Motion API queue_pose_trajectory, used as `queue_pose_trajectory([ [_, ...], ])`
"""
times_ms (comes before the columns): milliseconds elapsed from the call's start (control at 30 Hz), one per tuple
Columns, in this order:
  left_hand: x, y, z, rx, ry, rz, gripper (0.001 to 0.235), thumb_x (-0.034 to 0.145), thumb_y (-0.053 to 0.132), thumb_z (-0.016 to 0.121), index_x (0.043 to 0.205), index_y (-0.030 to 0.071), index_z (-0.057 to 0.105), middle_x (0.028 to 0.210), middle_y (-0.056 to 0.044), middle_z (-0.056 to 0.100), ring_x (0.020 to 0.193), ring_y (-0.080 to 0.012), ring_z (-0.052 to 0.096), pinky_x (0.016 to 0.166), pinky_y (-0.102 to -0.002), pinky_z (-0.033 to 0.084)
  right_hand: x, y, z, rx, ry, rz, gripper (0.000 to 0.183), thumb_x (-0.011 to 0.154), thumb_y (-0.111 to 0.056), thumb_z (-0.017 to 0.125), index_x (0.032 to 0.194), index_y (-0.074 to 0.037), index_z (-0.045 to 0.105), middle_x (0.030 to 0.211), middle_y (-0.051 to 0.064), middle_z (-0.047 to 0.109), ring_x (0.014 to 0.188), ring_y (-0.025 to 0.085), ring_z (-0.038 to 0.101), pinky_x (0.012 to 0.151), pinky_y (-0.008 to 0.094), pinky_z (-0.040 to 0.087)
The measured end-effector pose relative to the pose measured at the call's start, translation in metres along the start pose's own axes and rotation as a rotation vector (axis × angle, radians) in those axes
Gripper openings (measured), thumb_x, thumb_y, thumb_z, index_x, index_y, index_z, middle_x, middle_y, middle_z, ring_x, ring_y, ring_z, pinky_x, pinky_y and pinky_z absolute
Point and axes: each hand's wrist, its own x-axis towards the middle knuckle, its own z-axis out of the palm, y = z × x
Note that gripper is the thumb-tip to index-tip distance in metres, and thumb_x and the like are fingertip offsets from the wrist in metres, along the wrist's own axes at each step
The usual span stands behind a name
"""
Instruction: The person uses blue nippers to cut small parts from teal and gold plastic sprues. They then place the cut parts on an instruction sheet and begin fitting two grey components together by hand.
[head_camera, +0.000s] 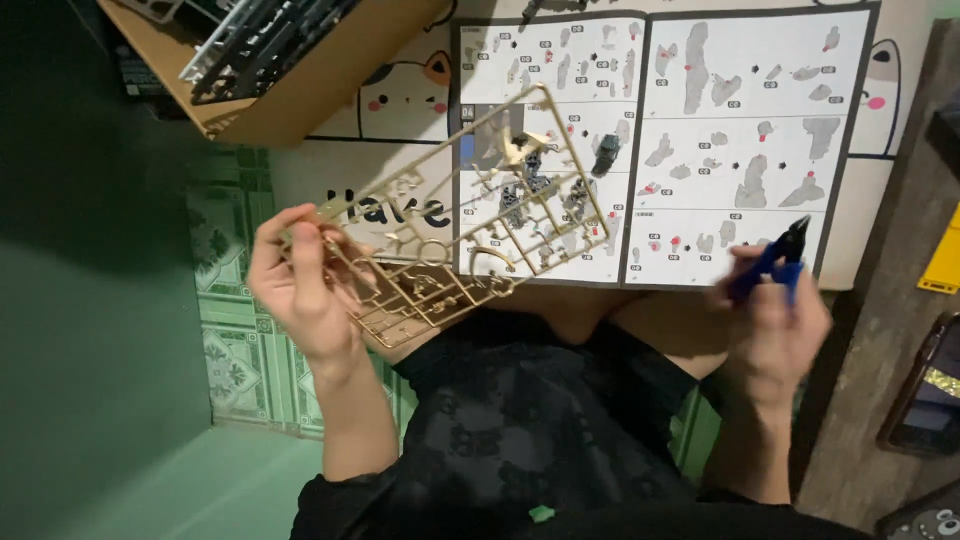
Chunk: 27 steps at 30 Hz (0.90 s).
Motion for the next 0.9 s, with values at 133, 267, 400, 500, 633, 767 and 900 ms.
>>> queue_pose_trajectory([
  [133,-0.005,-0.014,0.019,-0.028,-0.146,-0.013,0.014,0.095,0.012,0.060,0.105,0.001,0.062,0.075,-0.010,0.065,0.057,-0.0156,0.066,0.038,-0.021,0.053,-0.006,0.017,0.023,0.438,-0.114,0.096,0.045,0.086,-0.021,0.053,0.121,0.006,0.046,0.107,0.021,0.055,0.090,0.028,0.062,0.083,0.038,0.056],
  [267,-0.015,-0.020,0.041,0.041,-0.275,-0.118,0.017,0.092,0.011,0.062,0.102,-0.003,0.064,0.073,-0.017,0.067,0.053,-0.0196,0.067,0.037,-0.026,0.058,-0.015,0.016,0.033,0.542,-0.020,0.125,0.041,0.075,-0.014,0.073,0.106,0.000,0.051,0.091,0.007,0.052,0.074,0.011,0.056,0.069,0.025,0.053],
  [400,-0.021,-0.026,0.048,-0.074,-0.315,-0.207,0.021,0.094,0.013,0.059,0.105,-0.005,0.063,0.081,-0.020,0.069,0.059,-0.0226,0.070,0.038,-0.026,0.058,-0.019,0.010,0.036,0.708,-0.007,0.239,0.019,0.081,-0.003,0.068,0.091,0.000,0.052,0.060,0.006,0.048,0.038,0.008,0.046,0.033,0.023,0.041],
  [500,-0.022,-0.026,0.048,-0.154,-0.355,-0.299,0.034,0.095,0.023,0.056,0.109,-0.008,0.060,0.090,-0.026,0.068,0.067,-0.0265,0.071,0.043,-0.027,0.060,-0.019,0.016,0.033,0.748,-0.014,0.239,0.025,0.081,-0.007,0.068,0.098,0.005,0.055,0.076,0.015,0.060,0.059,0.021,0.067,0.051,0.035,0.059],
  [633,-0.025,-0.034,0.034,-0.247,-0.451,-0.378,0.037,0.099,0.024,0.049,0.117,-0.007,0.055,0.100,-0.024,0.066,0.080,-0.0257,0.070,0.059,-0.025,0.059,-0.013,0.017,0.024,0.843,-0.083,0.238,0.030,0.084,-0.005,0.061,0.111,0.004,0.053,0.092,0.018,0.062,0.076,0.024,0.067,0.069,0.037,0.060],
  [767,-0.028,-0.032,0.025,-0.231,-0.579,-0.471,0.032,0.100,0.012,0.046,0.124,-0.008,0.052,0.103,-0.020,0.065,0.082,-0.0234,0.068,0.069,-0.026,0.058,-0.012,0.012,0.020,0.864,-0.119,0.243,0.030,0.089,-0.004,0.056,0.119,0.003,0.054,0.068,0.002,0.054,0.094,0.024,0.066,0.072,0.035,0.058],
  [900,-0.030,-0.025,0.024,-0.177,-0.594,-0.486,0.030,0.100,0.007,0.044,0.124,-0.007,0.054,0.100,-0.020,0.067,0.077,-0.0202,0.069,0.067,-0.022,0.056,-0.008,0.020,0.017,0.885,-0.107,0.224,0.026,0.089,-0.004,0.055,0.114,0.003,0.056,0.066,0.000,0.053,0.065,0.012,0.057,0.092,0.034,0.053],
])
